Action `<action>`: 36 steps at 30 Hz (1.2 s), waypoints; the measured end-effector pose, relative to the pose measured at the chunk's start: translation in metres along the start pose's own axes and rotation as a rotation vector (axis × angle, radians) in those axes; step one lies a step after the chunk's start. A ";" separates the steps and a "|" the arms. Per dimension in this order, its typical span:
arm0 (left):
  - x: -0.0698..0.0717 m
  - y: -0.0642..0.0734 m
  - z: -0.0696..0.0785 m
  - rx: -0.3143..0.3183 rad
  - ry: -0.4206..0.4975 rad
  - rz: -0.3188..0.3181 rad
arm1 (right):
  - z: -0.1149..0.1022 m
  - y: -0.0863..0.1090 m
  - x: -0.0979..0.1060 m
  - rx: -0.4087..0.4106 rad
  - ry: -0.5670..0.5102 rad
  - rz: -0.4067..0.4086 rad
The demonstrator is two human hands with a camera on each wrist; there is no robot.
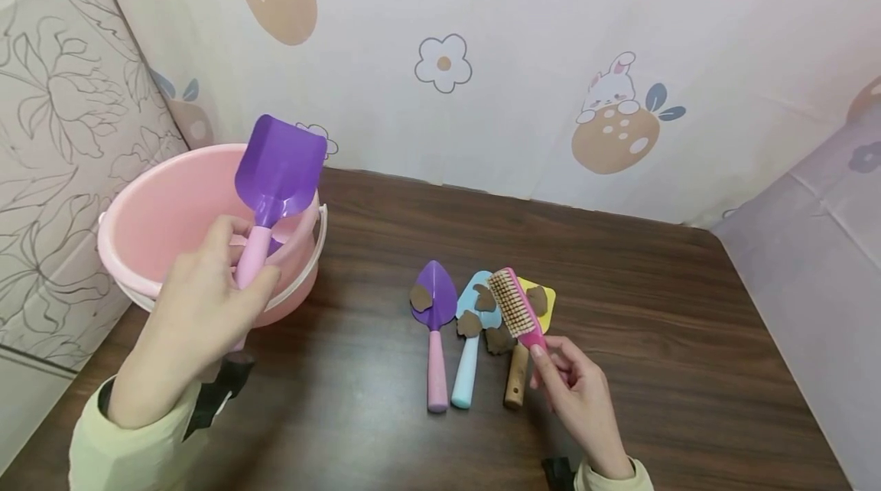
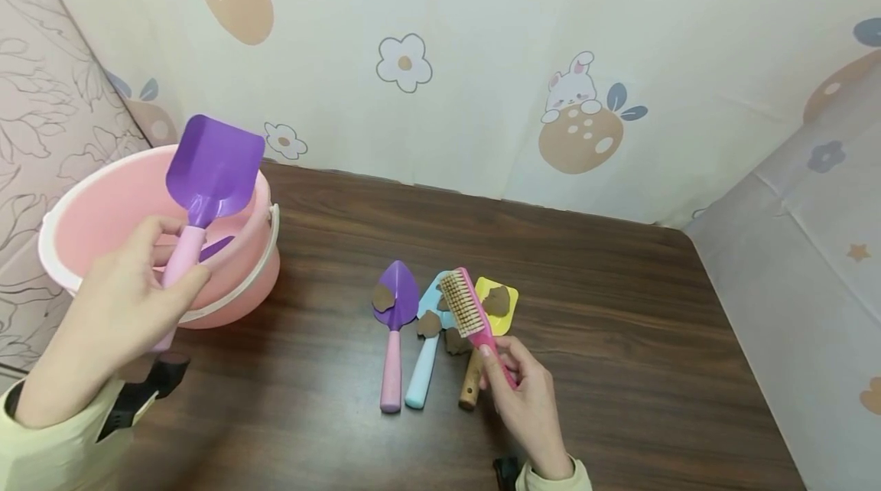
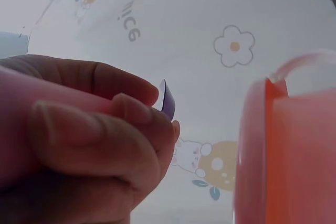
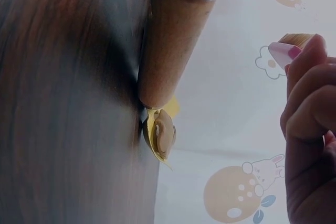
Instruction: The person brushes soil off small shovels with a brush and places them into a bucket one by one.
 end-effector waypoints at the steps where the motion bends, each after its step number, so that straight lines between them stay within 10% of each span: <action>1: 0.001 0.001 -0.001 0.003 -0.001 -0.002 | 0.000 0.000 0.000 0.001 0.001 0.001; 10: 0.006 0.009 -0.011 0.046 -0.024 -0.056 | 0.000 0.000 -0.001 0.012 -0.007 -0.016; 21: 0.020 0.006 -0.025 -0.103 -0.164 -0.045 | -0.002 -0.001 -0.001 -0.018 0.014 -0.023; 36: 0.045 -0.013 -0.054 -0.038 -0.258 -0.394 | -0.002 -0.001 -0.001 -0.011 0.014 -0.022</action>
Point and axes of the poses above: each hand's wrist, its own y-axis away from the middle knuckle, its own x-axis out of the back of the hand, z = x × y, the point moved 3 cm from there along -y, towards the middle knuckle, and after that the axes turned 15 degrees about -x, right-handed, at the moved point
